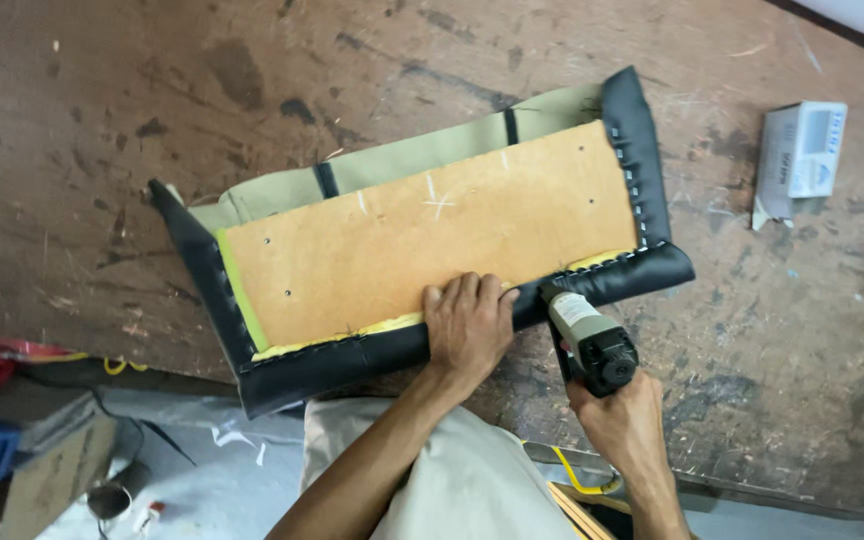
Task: The person staples black upholstery fabric to a wooden seat frame using a pneumatic staple gun. They repeatedly pull the fabric taut, align edges, and drive staples along the perimeter, flipping the seat to work on different sides.
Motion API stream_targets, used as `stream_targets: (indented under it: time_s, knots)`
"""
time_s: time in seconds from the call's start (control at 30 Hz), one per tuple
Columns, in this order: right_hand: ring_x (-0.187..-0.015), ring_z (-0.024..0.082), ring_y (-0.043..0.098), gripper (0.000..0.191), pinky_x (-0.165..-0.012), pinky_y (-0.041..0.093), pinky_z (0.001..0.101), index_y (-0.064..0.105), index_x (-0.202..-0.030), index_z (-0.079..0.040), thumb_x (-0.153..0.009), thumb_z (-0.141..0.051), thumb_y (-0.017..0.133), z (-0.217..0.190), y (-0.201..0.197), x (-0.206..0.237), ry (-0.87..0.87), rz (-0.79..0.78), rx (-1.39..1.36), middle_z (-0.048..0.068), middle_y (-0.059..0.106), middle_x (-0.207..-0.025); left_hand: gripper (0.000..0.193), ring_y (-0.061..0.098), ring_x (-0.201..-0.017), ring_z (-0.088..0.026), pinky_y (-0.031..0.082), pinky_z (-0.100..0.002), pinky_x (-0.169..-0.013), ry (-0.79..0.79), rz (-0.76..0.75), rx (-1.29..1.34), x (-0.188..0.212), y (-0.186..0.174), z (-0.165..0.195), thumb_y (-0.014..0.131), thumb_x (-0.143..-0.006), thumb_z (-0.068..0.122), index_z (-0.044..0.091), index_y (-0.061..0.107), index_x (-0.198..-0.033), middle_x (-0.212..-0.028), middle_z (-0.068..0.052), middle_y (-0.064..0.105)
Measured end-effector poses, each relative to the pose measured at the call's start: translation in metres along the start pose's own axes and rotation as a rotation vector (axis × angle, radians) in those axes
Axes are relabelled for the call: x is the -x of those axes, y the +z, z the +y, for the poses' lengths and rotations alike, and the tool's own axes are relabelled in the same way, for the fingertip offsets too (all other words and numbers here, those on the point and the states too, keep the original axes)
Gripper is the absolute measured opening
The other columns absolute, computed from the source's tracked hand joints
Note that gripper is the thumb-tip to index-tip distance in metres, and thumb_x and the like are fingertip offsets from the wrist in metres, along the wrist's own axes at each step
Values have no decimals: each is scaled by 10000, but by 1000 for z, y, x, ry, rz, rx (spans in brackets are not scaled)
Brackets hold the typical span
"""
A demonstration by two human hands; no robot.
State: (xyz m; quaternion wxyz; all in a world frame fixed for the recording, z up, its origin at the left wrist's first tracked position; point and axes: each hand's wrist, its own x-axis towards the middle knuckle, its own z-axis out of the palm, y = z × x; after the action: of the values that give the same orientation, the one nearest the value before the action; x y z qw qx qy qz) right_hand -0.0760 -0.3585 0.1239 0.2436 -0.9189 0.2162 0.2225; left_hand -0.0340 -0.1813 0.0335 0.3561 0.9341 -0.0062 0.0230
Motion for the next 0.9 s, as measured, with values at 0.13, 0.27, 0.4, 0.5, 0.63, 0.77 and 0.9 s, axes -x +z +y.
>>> stream_targets:
  time_s: [0.13,0.27,0.4,0.5,0.63,0.77,0.9]
  knots:
    - [-624,260,753,530,-606,578,404,747,-1190,-153,-688,7,698,-7,-2,1,-88,7,-33,166,755,-774,216,614,-820,-281,361,-474,-770,-6,11,2,3,3,-1,678,-951,288,99,610,-874,-845,-91,629]
    - [-682,254,757,395,-643,583,391,767,-1089,-105,-714,4,710,-4,4,1,-170,39,2,170,768,-814,226,612,-816,-279,364,-472,-764,-16,-27,1,7,5,-1,684,-953,291,93,610,-874,-835,-89,624]
    - [-645,244,770,361,-626,595,381,769,-1097,-113,-751,-25,716,-1,5,3,-67,-5,29,173,774,-787,222,604,-807,-278,367,-475,-760,3,5,-5,7,5,0,689,-947,291,98,612,-868,-839,-90,620]
    - [-629,251,770,469,-612,593,389,763,-1151,-140,-705,-7,709,-3,2,12,-31,-30,-14,170,774,-772,221,601,-808,-282,368,-476,-761,26,41,-3,6,3,-1,690,-943,292,103,610,-860,-836,-89,613]
    - [-643,254,777,465,-636,598,384,750,-1177,-145,-727,-31,733,-10,9,17,-15,-67,72,189,765,-752,199,604,-817,-277,367,-473,-766,15,35,3,6,1,0,676,-947,276,102,616,-873,-842,-84,611]
    - [-696,267,775,466,-644,580,390,764,-1161,-148,-717,-13,720,-13,13,18,-117,-12,-26,190,757,-787,186,607,-827,-278,374,-468,-788,16,45,9,8,1,0,661,-972,261,99,621,-890,-848,-84,614]
    - [-719,280,780,366,-675,578,397,771,-1067,-123,-722,-10,724,-10,16,14,-102,-16,-50,170,768,-811,185,612,-825,-277,375,-468,-784,-8,17,14,9,4,2,658,-971,260,97,630,-888,-848,-87,626]
